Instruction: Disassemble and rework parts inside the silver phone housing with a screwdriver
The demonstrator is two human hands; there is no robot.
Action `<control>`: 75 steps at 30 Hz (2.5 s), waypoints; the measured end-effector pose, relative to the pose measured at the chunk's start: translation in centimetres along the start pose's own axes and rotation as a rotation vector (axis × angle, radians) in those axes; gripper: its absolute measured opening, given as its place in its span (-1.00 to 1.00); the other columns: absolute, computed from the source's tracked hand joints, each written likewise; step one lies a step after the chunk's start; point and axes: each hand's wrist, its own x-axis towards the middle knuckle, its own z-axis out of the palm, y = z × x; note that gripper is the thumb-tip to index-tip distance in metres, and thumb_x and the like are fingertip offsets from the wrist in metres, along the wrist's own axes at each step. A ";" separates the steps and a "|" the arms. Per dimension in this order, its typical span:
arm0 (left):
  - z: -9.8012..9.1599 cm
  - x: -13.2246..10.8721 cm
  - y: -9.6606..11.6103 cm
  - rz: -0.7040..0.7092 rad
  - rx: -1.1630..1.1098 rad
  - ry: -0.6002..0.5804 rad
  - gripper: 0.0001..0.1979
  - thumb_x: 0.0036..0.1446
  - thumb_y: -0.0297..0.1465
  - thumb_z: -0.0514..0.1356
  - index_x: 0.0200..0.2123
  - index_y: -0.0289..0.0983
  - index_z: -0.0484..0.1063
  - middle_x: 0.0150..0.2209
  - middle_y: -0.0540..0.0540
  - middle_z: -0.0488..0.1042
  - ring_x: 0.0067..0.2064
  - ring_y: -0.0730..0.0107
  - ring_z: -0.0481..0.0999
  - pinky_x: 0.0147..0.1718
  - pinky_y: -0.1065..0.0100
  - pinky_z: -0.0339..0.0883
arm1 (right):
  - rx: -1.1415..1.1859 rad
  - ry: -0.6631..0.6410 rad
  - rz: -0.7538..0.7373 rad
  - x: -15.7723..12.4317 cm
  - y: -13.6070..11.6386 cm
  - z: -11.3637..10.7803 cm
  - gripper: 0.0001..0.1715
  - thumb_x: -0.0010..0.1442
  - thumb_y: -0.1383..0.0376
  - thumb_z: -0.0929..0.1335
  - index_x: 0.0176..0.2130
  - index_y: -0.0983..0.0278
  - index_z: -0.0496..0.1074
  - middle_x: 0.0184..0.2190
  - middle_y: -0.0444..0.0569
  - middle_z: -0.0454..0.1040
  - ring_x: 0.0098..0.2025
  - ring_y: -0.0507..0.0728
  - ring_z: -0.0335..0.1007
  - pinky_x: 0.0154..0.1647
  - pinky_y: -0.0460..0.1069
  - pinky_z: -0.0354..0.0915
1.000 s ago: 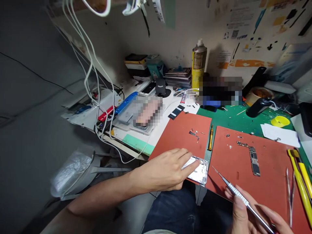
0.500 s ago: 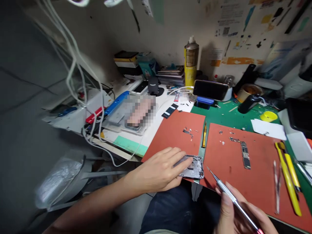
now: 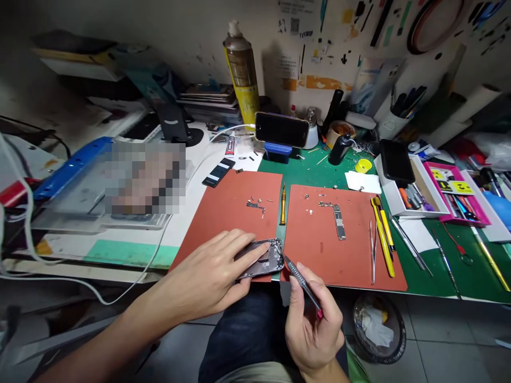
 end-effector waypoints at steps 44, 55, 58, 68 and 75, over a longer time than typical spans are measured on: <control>2.8 -1.0 -2.0 0.077 -0.039 0.200 -0.38 0.46 -0.05 0.23 0.41 -0.25 0.33 0.18 -0.33 0.51 0.14 -0.07 0.51 0.13 -0.08 0.47 | -0.077 -0.036 0.366 2.7 1.9 -2.5 -0.69 0.28 0.21 0.59 -0.05 0.27 0.58 -0.26 -0.01 0.70 -0.28 0.12 0.71 -0.23 -0.07 0.63; 2.7 -1.6 -2.7 0.092 -0.069 0.287 -0.35 0.51 -0.01 0.14 0.48 -0.23 0.25 0.27 -0.32 0.52 0.25 -0.10 0.52 0.22 -0.11 0.46 | -0.550 -0.259 -0.135 6.0 4.7 -3.4 -0.72 0.52 0.36 0.34 0.15 0.23 0.55 -0.10 0.05 0.60 -0.06 0.17 0.53 0.02 0.08 0.45; 2.8 -1.9 -3.7 0.082 -0.097 0.329 -0.35 0.51 0.00 0.14 0.51 -0.16 0.22 0.27 -0.27 0.53 0.25 -0.10 0.53 0.21 -0.10 0.49 | -0.686 -0.143 -0.137 6.4 5.4 -4.2 -0.70 0.54 0.33 0.31 0.18 0.26 0.53 -0.09 0.08 0.56 -0.06 0.18 0.54 -0.01 0.06 0.44; 3.3 -2.6 -5.0 0.062 -0.060 0.333 -0.36 0.46 0.02 0.16 0.45 -0.13 0.28 0.25 -0.25 0.52 0.17 -0.10 0.58 0.07 -0.08 0.60 | -1.108 -0.124 -0.164 6.6 6.4 -3.9 -0.78 0.52 0.33 0.32 0.05 0.35 0.53 -0.25 0.10 0.58 -0.14 0.26 0.40 -0.06 0.14 0.29; 4.3 -3.6 -6.4 0.127 -0.039 0.312 -0.30 0.45 -0.05 0.20 0.52 -0.14 0.20 0.28 -0.19 0.50 0.21 -0.04 0.55 0.10 0.04 0.58 | -1.076 -0.161 -0.102 7.5 5.6 -5.1 -0.76 0.54 0.28 0.30 -0.02 0.32 0.55 -0.22 0.10 0.60 -0.10 0.26 0.40 -0.01 0.13 0.27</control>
